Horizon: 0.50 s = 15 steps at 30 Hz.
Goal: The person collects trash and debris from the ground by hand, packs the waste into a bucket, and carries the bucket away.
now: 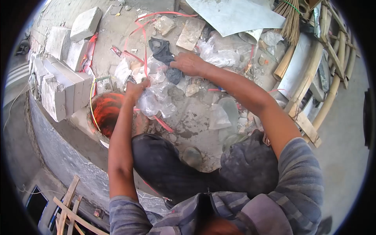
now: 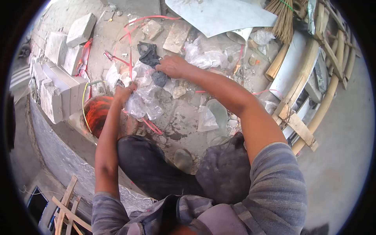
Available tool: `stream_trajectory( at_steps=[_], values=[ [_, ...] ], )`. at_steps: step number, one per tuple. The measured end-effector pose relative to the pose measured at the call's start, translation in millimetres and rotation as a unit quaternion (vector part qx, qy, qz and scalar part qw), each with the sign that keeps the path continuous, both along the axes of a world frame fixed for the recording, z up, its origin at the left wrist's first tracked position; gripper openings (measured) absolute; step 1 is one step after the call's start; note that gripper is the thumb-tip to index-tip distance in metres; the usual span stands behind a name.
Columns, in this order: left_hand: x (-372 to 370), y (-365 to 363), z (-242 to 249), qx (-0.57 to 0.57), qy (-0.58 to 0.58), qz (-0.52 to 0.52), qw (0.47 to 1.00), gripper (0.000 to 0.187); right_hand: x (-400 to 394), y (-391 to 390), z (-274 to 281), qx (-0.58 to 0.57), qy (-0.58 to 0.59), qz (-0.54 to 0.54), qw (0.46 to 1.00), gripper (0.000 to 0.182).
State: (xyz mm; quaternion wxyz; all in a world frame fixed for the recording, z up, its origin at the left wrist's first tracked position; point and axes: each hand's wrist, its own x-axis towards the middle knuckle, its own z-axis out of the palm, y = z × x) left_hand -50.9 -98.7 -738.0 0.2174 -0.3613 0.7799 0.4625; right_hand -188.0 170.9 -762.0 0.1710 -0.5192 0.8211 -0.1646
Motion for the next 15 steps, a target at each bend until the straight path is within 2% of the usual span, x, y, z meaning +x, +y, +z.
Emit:
stream_trajectory(
  at_steps=[2, 4, 5, 7, 9, 12, 15],
  values=[
    [2, 3, 5, -0.006, -0.004, -0.008, 1.000, 0.048, 15, 33, 10, 0.019, -0.009, 0.011, 1.000, 0.017],
    [-5, 13, 24, -0.019, 0.003, -0.026, 0.999, 0.061, 24, 64, 31, 0.098, 0.038, 0.059, 0.993, 0.034],
    [-10, 23, 46, -0.029, 0.008, -0.040, 0.999, 0.071, 31, 81, 36, 0.097, 0.072, 0.051, 0.991, 0.040],
    [-11, 27, 50, -0.056, 0.011, -0.058, 0.997, 0.089, 38, 102, 40, 0.100, 0.112, 0.040, 0.988, 0.051],
    [-10, 24, 28, -0.091, 0.012, -0.064, 0.994, 0.108, 35, 107, 45, 0.113, 0.109, 0.041, 0.987, 0.059],
    [-12, 28, 17, -0.128, 0.001, -0.128, 0.983, 0.123, 17, 99, 44, 0.155, 0.057, 0.046, 0.985, 0.063],
    [-14, 36, 27, -0.075, -0.010, -0.106, 0.992, 0.120, -1, 89, 45, 0.168, 0.032, 0.031, 0.985, 0.057]
  ],
)
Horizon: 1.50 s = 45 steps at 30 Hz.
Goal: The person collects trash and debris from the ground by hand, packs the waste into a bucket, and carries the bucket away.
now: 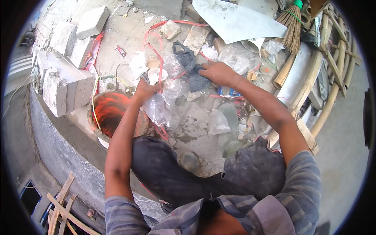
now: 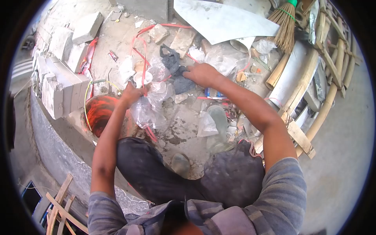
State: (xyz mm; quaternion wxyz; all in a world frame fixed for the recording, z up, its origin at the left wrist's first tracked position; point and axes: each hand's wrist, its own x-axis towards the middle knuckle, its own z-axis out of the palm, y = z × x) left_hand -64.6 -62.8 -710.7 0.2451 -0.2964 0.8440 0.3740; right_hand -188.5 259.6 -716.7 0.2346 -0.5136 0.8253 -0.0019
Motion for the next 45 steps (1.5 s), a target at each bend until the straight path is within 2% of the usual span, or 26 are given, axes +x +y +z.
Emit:
stream_trajectory(
  at_steps=[1, 2, 3, 4, 5, 7, 8, 11, 12, 15, 16, 19, 20, 22, 23, 25, 26, 29, 32, 35, 36, 38, 40, 42, 44, 45],
  values=[
    [0, 4, 6, 0.026, 0.002, 0.010, 1.000, 0.117, -3, -2, 3, -0.001, -0.001, -0.008, 1.000, 0.054],
    [2, 7, 13, 0.089, 0.014, 0.022, 0.996, 0.093, -4, -3, 7, -0.128, -0.080, -0.101, 0.983, 0.049],
    [1, 10, 13, 0.144, 0.039, 0.031, 0.988, 0.085, 0, -2, 13, -0.251, -0.157, -0.191, 0.936, 0.044],
    [0, 11, 12, 0.199, 0.064, 0.040, 0.977, 0.077, 4, -3, 22, -0.365, -0.230, -0.274, 0.860, 0.039],
    [0, 14, 10, 0.254, 0.088, 0.049, 0.962, 0.069, 8, -6, 31, -0.395, -0.210, -0.327, 0.832, 0.038],
    [-6, 35, 21, 0.267, 0.114, 0.053, 0.955, 0.057, 17, -21, 53, -0.451, -0.172, -0.425, 0.766, 0.035],
    [-9, 45, 27, 0.267, 0.129, 0.060, 0.953, 0.051, 14, -23, 41, -0.445, -0.150, -0.394, 0.790, 0.042],
    [-9, 68, 25, 0.267, 0.129, 0.086, 0.951, 0.047, 25, -50, 59, -0.233, -0.156, -0.363, 0.889, 0.062],
    [-11, 73, 36, 0.276, 0.114, 0.090, 0.950, 0.045, 28, -55, 55, -0.284, -0.228, -0.306, 0.880, 0.092],
    [-5, 75, 16, 0.496, 0.094, 0.164, 0.848, 0.041, 44, -70, 32, -0.247, -0.210, -0.287, 0.901, 0.110],
    [-2, 73, 9, 0.544, 0.008, 0.173, 0.821, 0.050, 42, -72, 29, -0.204, -0.250, -0.291, 0.900, 0.122],
    [-3, 71, 29, 0.581, -0.007, 0.201, 0.789, 0.054, 55, -73, 28, -0.148, -0.185, -0.222, 0.946, 0.122],
    [-3, 73, 30, 0.553, 0.010, 0.183, 0.813, 0.054, 60, -69, 31, -0.199, -0.199, -0.210, 0.936, 0.122],
    [-1, 81, 27, 0.492, 0.042, 0.153, 0.856, 0.055, 81, -66, 23, -0.158, -0.200, -0.266, 0.930, 0.121],
    [-3, 88, 25, 0.418, 0.015, 0.162, 0.894, 0.060, 86, -66, 15, -0.137, -0.199, -0.295, 0.924, 0.120],
    [-5, 103, 17, 0.259, -0.045, 0.173, 0.949, 0.072, 86, -71, 11, -0.053, -0.309, -0.308, 0.898, 0.117],
    [-4, 106, 13, 0.247, -0.023, 0.177, 0.952, 0.093, 87, -72, 8, -0.043, -0.329, -0.318, 0.888, 0.115],
    [-7, 99, -6, 0.311, -0.075, 0.197, 0.927, 0.101, 92, -71, -3, -0.070, -0.305, -0.343, 0.885, 0.110],
    [-3, 105, 0, 0.237, -0.052, 0.216, 0.946, 0.101, 99, -82, 8, -0.106, -0.194, -0.317, 0.922, 0.105],
    [5, 102, -7, 0.189, 0.012, 0.148, 0.971, 0.081, 96, -87, 2, -0.162, -0.214, -0.315, 0.911, 0.100],
    [4, 97, -6, 0.138, -0.019, 0.088, 0.986, 0.066, 95, -88, -2, -0.180, -0.195, -0.311, 0.913, 0.098],
    [3, 80, -6, 0.148, -0.043, -0.047, 0.987, 0.066, 99, -94, -2, -0.147, -0.148, -0.308, 0.928, 0.099],
    [-3, 69, 9, 0.179, -0.108, -0.084, 0.974, 0.062, 95, -89, -12, -0.153, -0.111, -0.288, 0.939, 0.101],
    [-16, 57, 47, 0.220, -0.213, -0.016, 0.952, 0.057, 87, -80, -16, -0.199, -0.189, -0.321, 0.907, 0.102],
    [-15, 24, 38, 0.139, -0.119, -0.145, 0.972, 0.060, 78, -70, -19, -0.263, -0.219, -0.334, 0.878, 0.101],
    [-10, 16, 67, -0.027, 0.016, -0.164, 0.986, 0.058, 74, -64, -21, -0.301, -0.211, -0.332, 0.869, 0.101]
  ],
)
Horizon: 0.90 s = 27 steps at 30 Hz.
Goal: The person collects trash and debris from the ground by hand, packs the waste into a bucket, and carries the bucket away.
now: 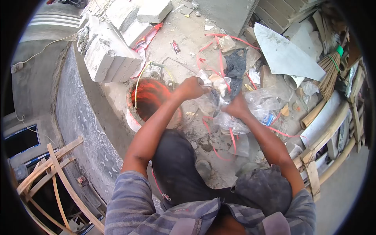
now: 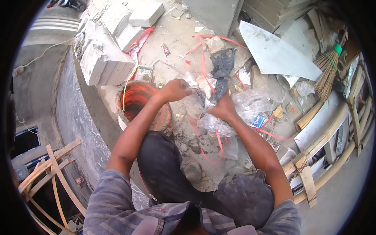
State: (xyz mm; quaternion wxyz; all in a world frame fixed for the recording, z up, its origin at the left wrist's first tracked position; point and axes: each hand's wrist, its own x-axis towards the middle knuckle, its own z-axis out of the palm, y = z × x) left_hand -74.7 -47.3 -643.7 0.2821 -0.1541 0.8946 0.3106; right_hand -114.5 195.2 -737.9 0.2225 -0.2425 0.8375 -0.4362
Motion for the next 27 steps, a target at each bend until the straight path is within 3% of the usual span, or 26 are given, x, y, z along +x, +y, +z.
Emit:
stream_trajectory(
  at_steps=[1, 2, 4, 5, 7, 9, 11, 13, 15, 18, 19, 20, 23, 25, 27],
  values=[
    [-3, -11, 8, -0.106, 0.108, 0.060, 0.987, 0.061, -2, 6, -3, -0.032, 0.015, -0.011, 0.999, 0.100],
    [-6, -24, 24, -0.267, 0.191, 0.051, 0.943, 0.072, -5, 10, -1, -0.032, -0.031, -0.004, 0.999, 0.100],
    [-12, -55, 45, -0.495, 0.167, 0.009, 0.853, 0.086, -16, 16, 6, -0.032, -0.121, 0.016, 0.992, 0.099],
    [-13, -78, 36, -0.544, 0.117, -0.003, 0.831, 0.088, -16, 17, 1, -0.091, -0.114, -0.003, 0.989, 0.097],
    [-10, -121, 19, -0.435, -0.026, 0.048, 0.899, 0.068, -19, 21, 12, -0.076, -0.144, -0.002, 0.987, 0.096],
    [-6, -188, -2, -0.318, 0.015, 0.058, 0.946, 0.047, -24, 26, 43, -0.053, -0.137, -0.015, 0.989, 0.097],
    [2, -189, 5, -0.228, 0.072, 0.108, 0.965, 0.036, -33, 29, 54, -0.068, -0.134, -0.015, 0.989, 0.095],
    [11, -142, 76, -0.170, 0.155, 0.205, 0.951, 0.035, -44, 32, 89, -0.062, -0.146, -0.023, 0.987, 0.088],
    [20, -127, 110, -0.125, 0.175, 0.244, 0.946, 0.033, -58, 32, 127, -0.161, -0.081, -0.043, 0.983, 0.080],
    [32, -94, 170, 0.049, 0.248, 0.412, 0.876, 0.026, -80, 26, 184, -0.320, -0.075, -0.073, 0.942, 0.062],
    [35, -87, 182, 0.104, 0.281, 0.448, 0.842, 0.026, -96, 28, 194, -0.285, -0.053, -0.059, 0.955, 0.066],
    [38, -82, 184, 0.154, 0.304, 0.450, 0.825, 0.025, -101, 20, 206, -0.415, -0.088, -0.059, 0.904, 0.054],
    [28, -60, 174, 0.265, 0.361, 0.457, 0.769, 0.026, -101, -19, 255, -0.543, -0.185, -0.076, 0.815, 0.033],
    [17, -44, 152, 0.302, 0.356, 0.472, 0.748, 0.028, -97, -48, 257, -0.443, -0.034, -0.085, 0.892, 0.033],
    [16, -52, 123, 0.433, 0.299, 0.511, 0.680, 0.030, -90, -82, 220, -0.378, 0.093, -0.080, 0.918, 0.056]
  ],
)
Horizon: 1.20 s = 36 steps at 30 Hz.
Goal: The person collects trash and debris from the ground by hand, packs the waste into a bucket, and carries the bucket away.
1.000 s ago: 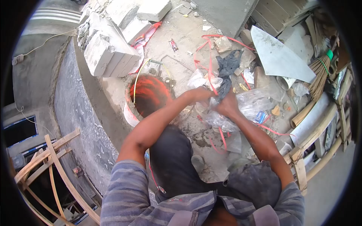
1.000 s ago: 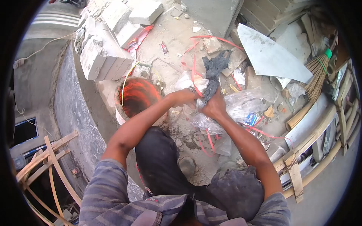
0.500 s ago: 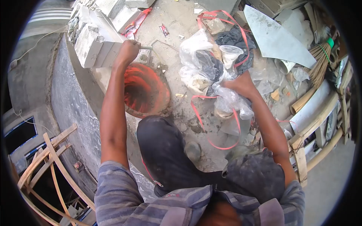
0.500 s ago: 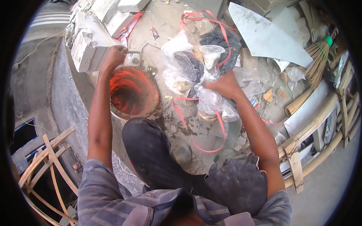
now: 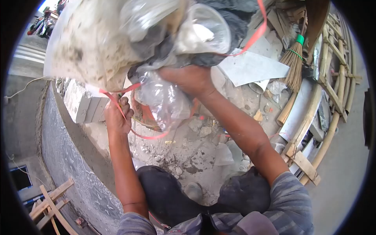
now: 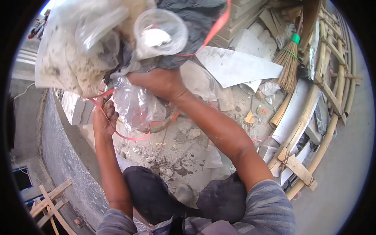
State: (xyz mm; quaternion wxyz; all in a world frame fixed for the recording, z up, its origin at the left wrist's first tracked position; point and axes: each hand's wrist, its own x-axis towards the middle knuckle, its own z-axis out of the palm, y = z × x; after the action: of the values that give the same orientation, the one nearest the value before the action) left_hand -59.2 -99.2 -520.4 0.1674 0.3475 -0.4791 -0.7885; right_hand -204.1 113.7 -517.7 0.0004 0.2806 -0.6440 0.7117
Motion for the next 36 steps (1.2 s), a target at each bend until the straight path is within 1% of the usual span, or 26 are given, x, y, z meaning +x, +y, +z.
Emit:
stream_trajectory(
  at_steps=[1, 2, 4, 5, 7, 9, 11, 13, 15, 16, 17, 19, 20, 22, 23, 24, 25, 26, 27, 28, 29, 31, 32, 33, 34, 36],
  values=[
    [5, -11, -14, -0.016, 0.003, 0.005, 1.000, 0.025, 3, -17, -19, 0.037, 0.054, -0.029, 0.997, 0.068],
    [4, -16, -23, -0.034, 0.005, 0.013, 0.999, 0.020, 4, -26, -56, -0.008, 0.004, 0.054, 0.999, 0.083],
    [9, -42, -32, -0.032, -0.019, -0.001, 0.999, 0.017, 8, -18, -110, 0.113, 0.128, 0.029, 0.985, 0.089],
    [12, -54, -37, -0.031, -0.031, -0.008, 0.999, 0.017, 19, -11, -112, 0.206, 0.103, 0.064, 0.971, 0.075],
    [13, -50, -42, 0.032, -0.043, 0.047, 0.997, 0.021, 40, 2, -106, 0.379, 0.098, 0.124, 0.912, 0.048],
    [13, -42, -25, 0.028, -0.028, 0.001, 0.999, 0.026, 56, -4, -105, 0.489, 0.231, 0.157, 0.827, 0.033],
    [2, -5, 4, -0.057, -0.042, -0.015, 0.997, 0.027, 71, -29, -136, 0.516, 0.285, 0.130, 0.797, 0.024],
    [-6, 26, 20, -0.084, -0.025, -0.073, 0.993, 0.026, 68, -60, -156, 0.593, 0.344, 0.169, 0.708, 0.022],
    [-8, 35, 30, -0.105, -0.019, -0.099, 0.989, 0.025, 62, -115, -204, 0.602, 0.176, 0.201, 0.753, 0.026],
    [-9, 38, 33, -0.109, -0.020, -0.099, 0.989, 0.025, 60, -121, -229, 0.603, 0.166, 0.210, 0.751, 0.029],
    [-10, 42, 34, -0.110, -0.020, -0.101, 0.989, 0.025, 53, -102, -208, 0.605, 0.157, 0.219, 0.750, 0.032],
    [-16, 39, 33, -0.097, -0.024, -0.058, 0.993, 0.024, 46, -69, -171, 0.603, 0.283, 0.242, 0.706, 0.043],
    [-15, 31, 30, -0.085, -0.012, -0.037, 0.996, 0.024, 44, -69, -162, 0.621, 0.275, 0.276, 0.680, 0.053],
    [-4, -18, 24, -0.059, 0.034, -0.022, 0.997, 0.024, 35, -59, -115, 0.587, 0.216, 0.342, 0.701, 0.052],
    [4, -48, 24, -0.043, 0.074, -0.031, 0.996, 0.024, 27, -26, -73, 0.483, 0.186, 0.340, 0.785, 0.051],
    [9, -55, 35, -0.068, 0.094, -0.013, 0.993, 0.025, 17, 0, -47, 0.378, 0.208, 0.318, 0.844, 0.053],
    [19, -81, 40, -0.050, 0.129, -0.049, 0.989, 0.024, 9, 18, -48, 0.179, 0.232, 0.226, 0.929, 0.050],
    [19, -71, 50, -0.114, 0.090, 0.040, 0.989, 0.023, 1, 53, -28, 0.123, 0.209, 0.169, 0.955, 0.047],
    [14, -61, 56, -0.176, 0.052, 0.128, 0.975, 0.022, -5, 86, -18, 0.180, 0.113, 0.122, 0.969, 0.046],
    [11, -67, 47, -0.176, 0.043, 0.115, 0.977, 0.021, -12, 115, -13, 0.237, 0.018, 0.074, 0.968, 0.046],
    [10, -82, 32, -0.177, 0.034, 0.103, 0.978, 0.020, -14, 139, -22, 0.315, -0.011, 0.068, 0.946, 0.050],
    [27, -124, 15, -0.150, 0.039, 0.044, 0.987, 0.018, -4, 178, -80, 0.465, -0.066, 0.053, 0.881, 0.061],
    [22, -105, 8, -0.187, 0.002, 0.067, 0.980, 0.017, 7, 193, -110, 0.534, -0.091, 0.046, 0.839, 0.067],
    [20, -105, -4, -0.193, -0.036, 0.114, 0.974, 0.017, 26, 206, -135, 0.631, -0.067, 0.101, 0.766, 0.067],
    [24, -110, -9, -0.193, -0.016, 0.106, 0.975, 0.017, 47, 213, -167, 0.701, -0.040, 0.091, 0.706, 0.082],
    [25, -119, -17, -0.190, -0.001, 0.101, 0.977, 0.016, 78, 213, -185, 0.705, -0.002, 0.044, 0.708, 0.075]
  ],
)
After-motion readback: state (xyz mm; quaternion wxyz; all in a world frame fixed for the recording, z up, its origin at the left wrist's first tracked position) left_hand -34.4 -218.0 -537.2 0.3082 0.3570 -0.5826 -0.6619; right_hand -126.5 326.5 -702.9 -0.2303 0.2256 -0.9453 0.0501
